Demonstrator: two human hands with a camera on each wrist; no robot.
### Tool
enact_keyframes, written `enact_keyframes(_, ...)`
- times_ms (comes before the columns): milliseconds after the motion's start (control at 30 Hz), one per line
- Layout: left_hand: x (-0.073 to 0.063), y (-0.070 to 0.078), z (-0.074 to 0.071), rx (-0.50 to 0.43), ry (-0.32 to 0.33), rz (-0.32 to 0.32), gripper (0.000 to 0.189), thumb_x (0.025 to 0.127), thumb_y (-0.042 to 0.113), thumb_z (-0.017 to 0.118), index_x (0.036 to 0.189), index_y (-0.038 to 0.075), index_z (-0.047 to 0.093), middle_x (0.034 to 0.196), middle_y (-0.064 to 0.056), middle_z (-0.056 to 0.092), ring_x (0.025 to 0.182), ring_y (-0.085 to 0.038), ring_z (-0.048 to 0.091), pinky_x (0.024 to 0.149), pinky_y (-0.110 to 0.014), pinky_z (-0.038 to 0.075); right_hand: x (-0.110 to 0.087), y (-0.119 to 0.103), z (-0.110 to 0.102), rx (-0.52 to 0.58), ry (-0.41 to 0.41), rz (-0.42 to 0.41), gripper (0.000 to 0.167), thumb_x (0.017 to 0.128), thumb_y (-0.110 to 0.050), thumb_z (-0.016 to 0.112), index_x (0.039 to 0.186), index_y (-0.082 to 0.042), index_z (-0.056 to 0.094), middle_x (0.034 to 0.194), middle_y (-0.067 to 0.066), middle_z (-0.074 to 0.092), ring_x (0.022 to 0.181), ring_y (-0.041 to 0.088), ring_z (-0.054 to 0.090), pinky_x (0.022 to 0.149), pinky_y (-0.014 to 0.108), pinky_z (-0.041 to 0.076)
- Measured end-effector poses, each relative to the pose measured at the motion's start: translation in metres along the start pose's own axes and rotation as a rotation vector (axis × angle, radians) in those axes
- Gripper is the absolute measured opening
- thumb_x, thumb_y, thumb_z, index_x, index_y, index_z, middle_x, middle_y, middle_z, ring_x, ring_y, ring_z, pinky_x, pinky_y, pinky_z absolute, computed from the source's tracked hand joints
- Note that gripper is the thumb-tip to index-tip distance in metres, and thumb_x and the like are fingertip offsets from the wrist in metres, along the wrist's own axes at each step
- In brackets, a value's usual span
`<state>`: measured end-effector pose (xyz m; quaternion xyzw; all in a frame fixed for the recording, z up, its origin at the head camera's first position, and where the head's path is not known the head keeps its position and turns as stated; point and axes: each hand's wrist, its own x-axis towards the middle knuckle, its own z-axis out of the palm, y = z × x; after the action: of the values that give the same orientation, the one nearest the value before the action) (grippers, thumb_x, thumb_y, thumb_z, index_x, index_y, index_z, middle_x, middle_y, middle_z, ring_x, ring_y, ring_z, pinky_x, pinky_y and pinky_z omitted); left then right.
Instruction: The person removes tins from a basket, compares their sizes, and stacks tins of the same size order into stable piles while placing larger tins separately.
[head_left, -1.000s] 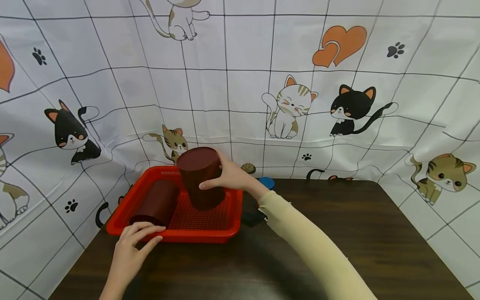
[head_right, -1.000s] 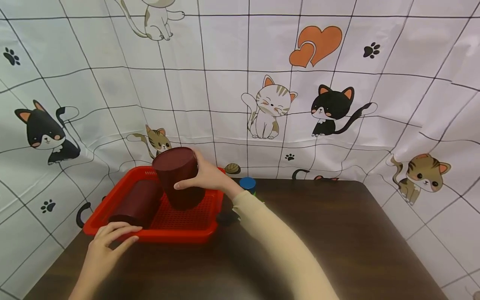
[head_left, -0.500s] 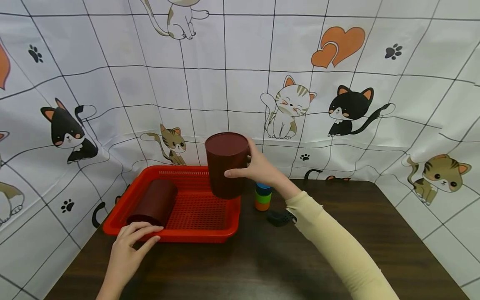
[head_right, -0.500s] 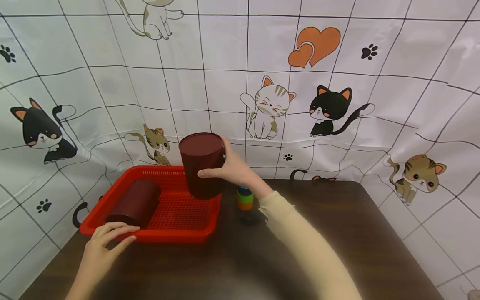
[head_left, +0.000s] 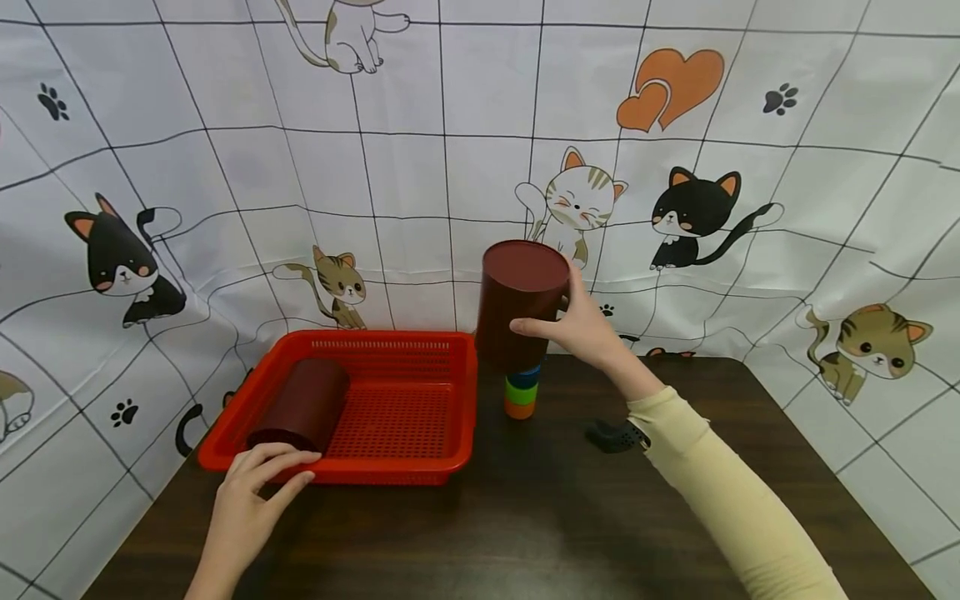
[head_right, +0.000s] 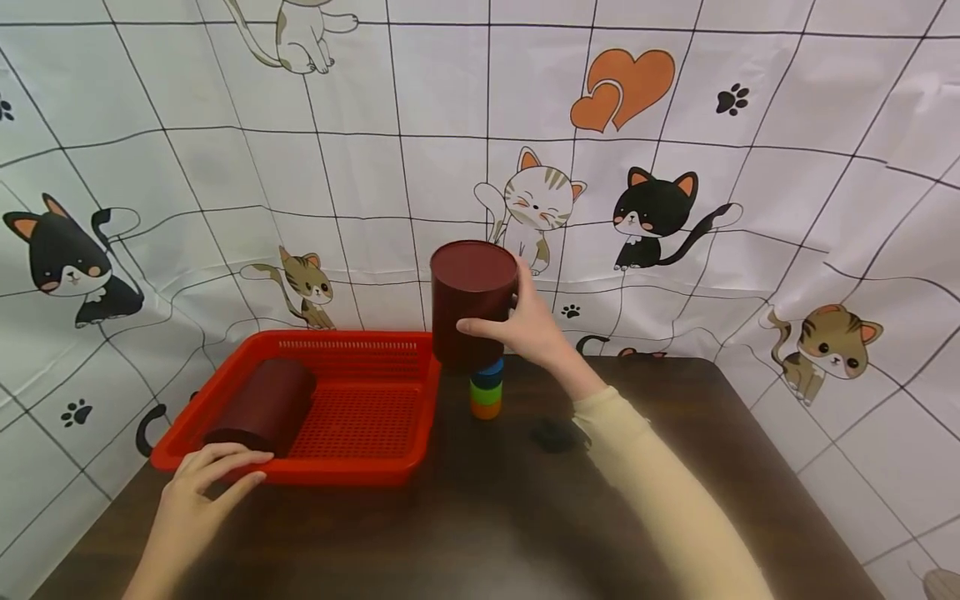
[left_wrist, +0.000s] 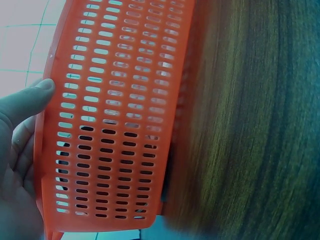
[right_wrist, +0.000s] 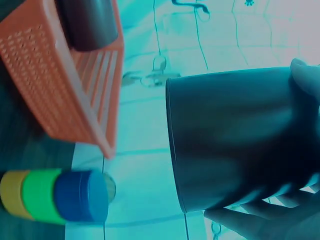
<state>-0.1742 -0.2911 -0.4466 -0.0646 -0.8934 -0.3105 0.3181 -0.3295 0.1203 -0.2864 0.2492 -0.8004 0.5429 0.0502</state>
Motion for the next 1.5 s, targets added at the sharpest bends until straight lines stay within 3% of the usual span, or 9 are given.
enact_keyframes(333, 0.002, 0.0, 0.0, 0.02, -0.005, 0.03, 0.039, 0.071, 0.006, 0.085, 0.1, 0.031, 0.077, 0.1, 0.006, 0.065, 0.097, 0.005, 0.041, 0.081, -0.024, 0.036, -0.012, 0.018, -0.035, -0.02, 0.097, 0.001, 0.097, 0.081, -0.022, 0.081, 0.152, -0.029, 0.016, 0.152, 0.003, 0.035, 0.136, 0.029, 0.041, 0.105, 0.059, 0.042)
enact_keyframes(500, 0.003, 0.007, -0.004, 0.118, 0.003, 0.108, 0.041, 0.068, 0.006, 0.087, 0.1, 0.029, 0.077, 0.097, 0.007, 0.067, 0.095, -0.009, 0.049, 0.081, -0.025, 0.038, -0.019, 0.029, -0.044, -0.058, 0.129, 0.007, 0.1, 0.081, -0.022, 0.081, 0.155, -0.028, 0.013, 0.154, 0.005, 0.034, 0.136, 0.031, 0.041, 0.104, 0.06, 0.042)
enact_keyframes(600, 0.001, 0.011, -0.004, 0.156, 0.017, 0.125, 0.039, 0.067, 0.006, 0.087, 0.099, 0.026, 0.077, 0.099, 0.003, 0.067, 0.094, -0.018, 0.053, 0.08, -0.032, 0.04, -0.023, 0.038, -0.047, -0.062, 0.137, 0.012, 0.101, 0.081, -0.021, 0.081, 0.155, -0.026, 0.012, 0.155, 0.006, 0.032, 0.137, 0.032, 0.04, 0.104, 0.061, 0.041)
enact_keyframes(933, -0.001, 0.015, -0.001, 0.133, 0.031, 0.072, 0.037, 0.069, 0.004, 0.086, 0.098, 0.025, 0.077, 0.1, -0.002, 0.064, 0.094, -0.023, 0.05, 0.081, -0.036, 0.035, -0.031, 0.065, -0.066, -0.127, 0.207, 0.02, 0.103, 0.081, -0.02, 0.081, 0.156, -0.023, 0.011, 0.154, 0.01, 0.033, 0.14, 0.035, 0.038, 0.107, 0.063, 0.038)
enact_keyframes(1167, -0.002, 0.016, 0.0, 0.143, 0.037, 0.052, 0.036, 0.07, 0.005, 0.086, 0.098, 0.025, 0.077, 0.1, -0.001, 0.064, 0.095, -0.024, 0.051, 0.079, -0.039, 0.037, -0.043, 0.089, -0.077, -0.201, 0.278, 0.107, 0.102, 0.081, -0.031, 0.081, 0.154, -0.023, 0.011, 0.152, 0.012, 0.036, 0.138, 0.034, 0.04, 0.107, 0.061, 0.039)
enact_keyframes(1500, -0.002, 0.012, 0.0, 0.139, 0.048, 0.064, 0.036, 0.069, 0.005, 0.086, 0.098, 0.025, 0.077, 0.1, 0.0, 0.064, 0.094, -0.022, 0.05, 0.08, -0.034, 0.035, -0.061, 0.13, -0.086, -0.266, 0.341, 0.146, 0.104, 0.082, -0.038, 0.08, 0.155, -0.02, 0.01, 0.151, 0.017, 0.035, 0.136, 0.039, 0.04, 0.104, 0.064, 0.039)
